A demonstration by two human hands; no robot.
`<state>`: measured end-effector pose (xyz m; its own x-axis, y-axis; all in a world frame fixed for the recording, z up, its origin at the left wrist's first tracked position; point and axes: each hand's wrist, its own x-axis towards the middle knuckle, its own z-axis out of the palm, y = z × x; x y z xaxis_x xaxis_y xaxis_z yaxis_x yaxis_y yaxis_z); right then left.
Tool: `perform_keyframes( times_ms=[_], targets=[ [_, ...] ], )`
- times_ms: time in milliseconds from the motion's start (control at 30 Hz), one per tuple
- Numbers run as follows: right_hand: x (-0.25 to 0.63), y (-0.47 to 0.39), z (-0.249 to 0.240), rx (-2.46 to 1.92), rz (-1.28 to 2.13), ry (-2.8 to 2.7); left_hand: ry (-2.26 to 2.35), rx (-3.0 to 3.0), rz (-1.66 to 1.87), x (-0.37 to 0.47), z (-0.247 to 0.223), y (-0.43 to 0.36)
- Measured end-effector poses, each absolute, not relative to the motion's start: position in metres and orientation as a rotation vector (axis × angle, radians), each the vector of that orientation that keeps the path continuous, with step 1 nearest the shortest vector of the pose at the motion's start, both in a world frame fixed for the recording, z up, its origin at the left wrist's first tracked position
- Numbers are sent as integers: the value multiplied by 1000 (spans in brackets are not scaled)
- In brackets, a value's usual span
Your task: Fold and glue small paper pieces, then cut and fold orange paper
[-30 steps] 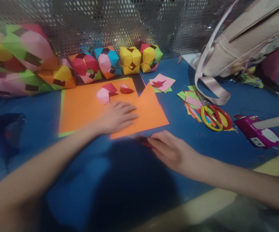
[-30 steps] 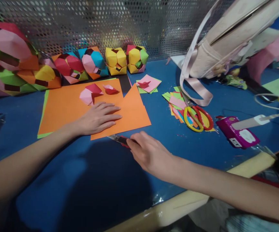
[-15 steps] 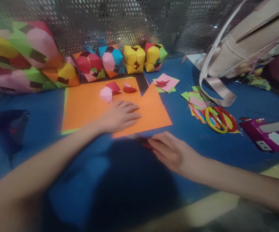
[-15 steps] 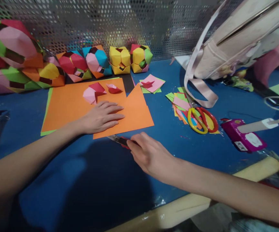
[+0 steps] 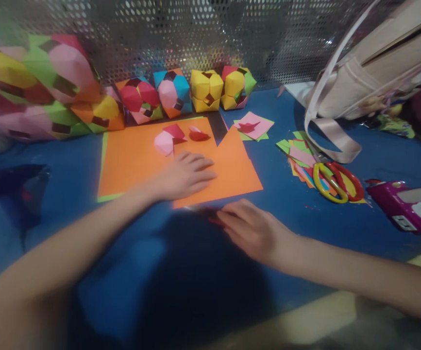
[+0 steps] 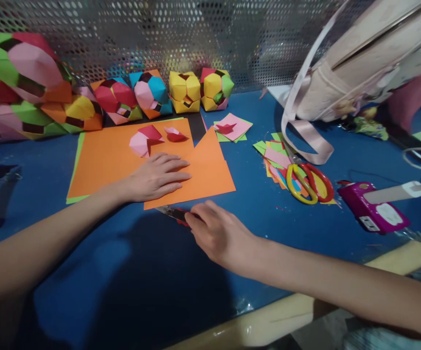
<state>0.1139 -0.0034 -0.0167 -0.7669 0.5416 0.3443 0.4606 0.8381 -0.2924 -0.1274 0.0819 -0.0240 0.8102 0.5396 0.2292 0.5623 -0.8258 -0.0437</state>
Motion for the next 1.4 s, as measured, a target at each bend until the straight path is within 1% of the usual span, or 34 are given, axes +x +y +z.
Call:
perform_keyframes(
  times_ms=[300, 800, 967, 1167, 1300, 1400],
  targets=[
    [104, -1, -16, -722, 263, -2655, -901, -2905, -283, -127, -22, 82],
    [96, 2, -19, -503, 221, -2624, -880, -2895, -302, -128, -23, 82],
    [102, 3, -4, -508, 249, -2616, -824, -2881, -334, -129, -20, 82],
    [149, 53, 30, -877, 41, -2390, -835, -2841, -463, -131, -17, 79],
    [188, 91, 29, -1405, -165, -2358, -880, -2764, -639, -129, -3, 78],
    [204, 101, 27, -1632, -249, -2465, -1038, -2725, -804, -128, 22, 69]
  ],
)
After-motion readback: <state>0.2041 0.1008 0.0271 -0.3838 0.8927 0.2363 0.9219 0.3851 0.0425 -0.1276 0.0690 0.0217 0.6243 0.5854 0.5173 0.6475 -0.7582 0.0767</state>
